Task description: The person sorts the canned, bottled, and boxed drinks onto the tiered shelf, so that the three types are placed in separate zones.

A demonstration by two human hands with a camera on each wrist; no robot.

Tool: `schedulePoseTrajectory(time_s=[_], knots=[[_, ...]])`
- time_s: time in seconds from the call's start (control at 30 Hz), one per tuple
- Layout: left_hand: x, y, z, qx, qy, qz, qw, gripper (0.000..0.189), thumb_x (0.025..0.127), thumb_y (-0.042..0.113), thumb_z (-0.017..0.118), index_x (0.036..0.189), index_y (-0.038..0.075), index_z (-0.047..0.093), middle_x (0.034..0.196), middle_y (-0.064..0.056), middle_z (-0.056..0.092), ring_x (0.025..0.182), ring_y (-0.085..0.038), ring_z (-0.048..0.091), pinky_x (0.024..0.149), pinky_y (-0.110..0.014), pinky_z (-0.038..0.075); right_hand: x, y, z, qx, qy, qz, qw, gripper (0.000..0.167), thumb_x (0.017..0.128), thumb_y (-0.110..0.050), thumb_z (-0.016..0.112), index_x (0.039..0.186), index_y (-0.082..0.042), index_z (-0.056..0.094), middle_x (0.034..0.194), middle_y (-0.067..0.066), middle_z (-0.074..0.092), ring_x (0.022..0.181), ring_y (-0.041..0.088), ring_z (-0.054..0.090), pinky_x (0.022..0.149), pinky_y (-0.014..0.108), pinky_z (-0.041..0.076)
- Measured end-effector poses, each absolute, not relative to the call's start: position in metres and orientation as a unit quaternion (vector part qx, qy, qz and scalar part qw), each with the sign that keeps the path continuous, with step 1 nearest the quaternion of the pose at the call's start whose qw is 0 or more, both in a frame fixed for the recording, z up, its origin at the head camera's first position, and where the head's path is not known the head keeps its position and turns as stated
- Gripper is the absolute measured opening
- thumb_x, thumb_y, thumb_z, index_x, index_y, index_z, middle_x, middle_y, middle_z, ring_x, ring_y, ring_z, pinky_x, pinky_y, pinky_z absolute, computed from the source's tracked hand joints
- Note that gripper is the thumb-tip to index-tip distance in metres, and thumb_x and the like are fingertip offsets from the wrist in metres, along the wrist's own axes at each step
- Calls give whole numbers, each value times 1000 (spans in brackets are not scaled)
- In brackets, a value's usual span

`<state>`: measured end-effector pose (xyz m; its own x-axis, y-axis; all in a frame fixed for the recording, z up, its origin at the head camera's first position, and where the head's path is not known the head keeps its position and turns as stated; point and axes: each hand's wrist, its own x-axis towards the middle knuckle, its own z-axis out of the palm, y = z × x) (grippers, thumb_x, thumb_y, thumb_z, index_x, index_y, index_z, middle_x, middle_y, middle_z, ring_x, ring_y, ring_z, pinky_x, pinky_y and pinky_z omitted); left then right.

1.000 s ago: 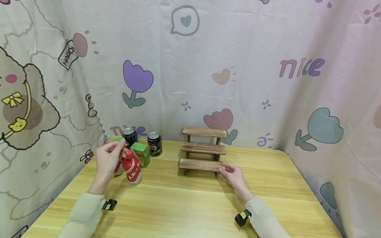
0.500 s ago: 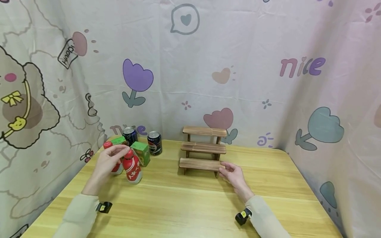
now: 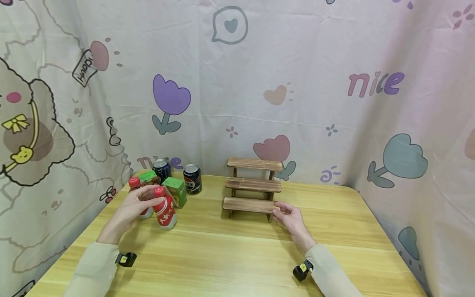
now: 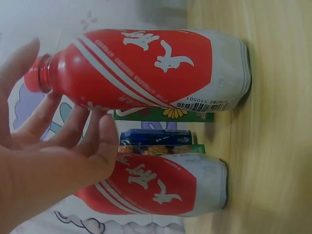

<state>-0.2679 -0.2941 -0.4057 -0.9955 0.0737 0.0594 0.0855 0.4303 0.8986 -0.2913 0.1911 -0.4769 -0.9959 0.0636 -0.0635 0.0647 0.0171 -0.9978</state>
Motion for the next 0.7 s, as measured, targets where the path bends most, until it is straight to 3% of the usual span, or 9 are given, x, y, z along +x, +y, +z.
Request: schedulePoseTrajectory(time_s=[0.13, 0.27, 0.37, 0.7], knots=[[-270, -298, -410, -50, -841, -538, -32, 70, 91, 32, 71, 146, 3, 40, 142, -16, 51, 124, -17, 52, 103, -41, 43, -291, 191, -477, 46, 712, -701, -1, 39, 91, 4, 63, 129, 7, 57, 116, 19, 59, 89, 14, 67, 82, 27, 58], [-271, -300, -412, -49, -831, -549, -78, 86, 90, 25, 72, 154, -2, 21, 156, -32, 23, 142, -48, 26, 111, -64, 28, -291, 191, -477, 47, 712, -701, 0, 39, 91, 4, 63, 130, 7, 57, 117, 20, 59, 89, 14, 67, 82, 27, 58], [-272, -302, -413, -54, -828, -549, -102, 95, 89, 21, 72, 155, -5, 9, 157, -35, 10, 144, -53, 13, 114, -66, 21, -290, 191, -477, 51, 712, -700, 2, 39, 91, 4, 64, 130, 6, 57, 117, 19, 59, 89, 15, 67, 82, 27, 58], [-274, -304, -419, -66, -835, -536, -105, 102, 87, 23, 76, 155, -3, 5, 157, -36, 10, 143, -53, 14, 112, -65, 26, -291, 192, -477, 52, 711, -701, 1, 38, 92, 2, 64, 129, 6, 58, 114, 18, 62, 90, 15, 68, 81, 27, 58]])
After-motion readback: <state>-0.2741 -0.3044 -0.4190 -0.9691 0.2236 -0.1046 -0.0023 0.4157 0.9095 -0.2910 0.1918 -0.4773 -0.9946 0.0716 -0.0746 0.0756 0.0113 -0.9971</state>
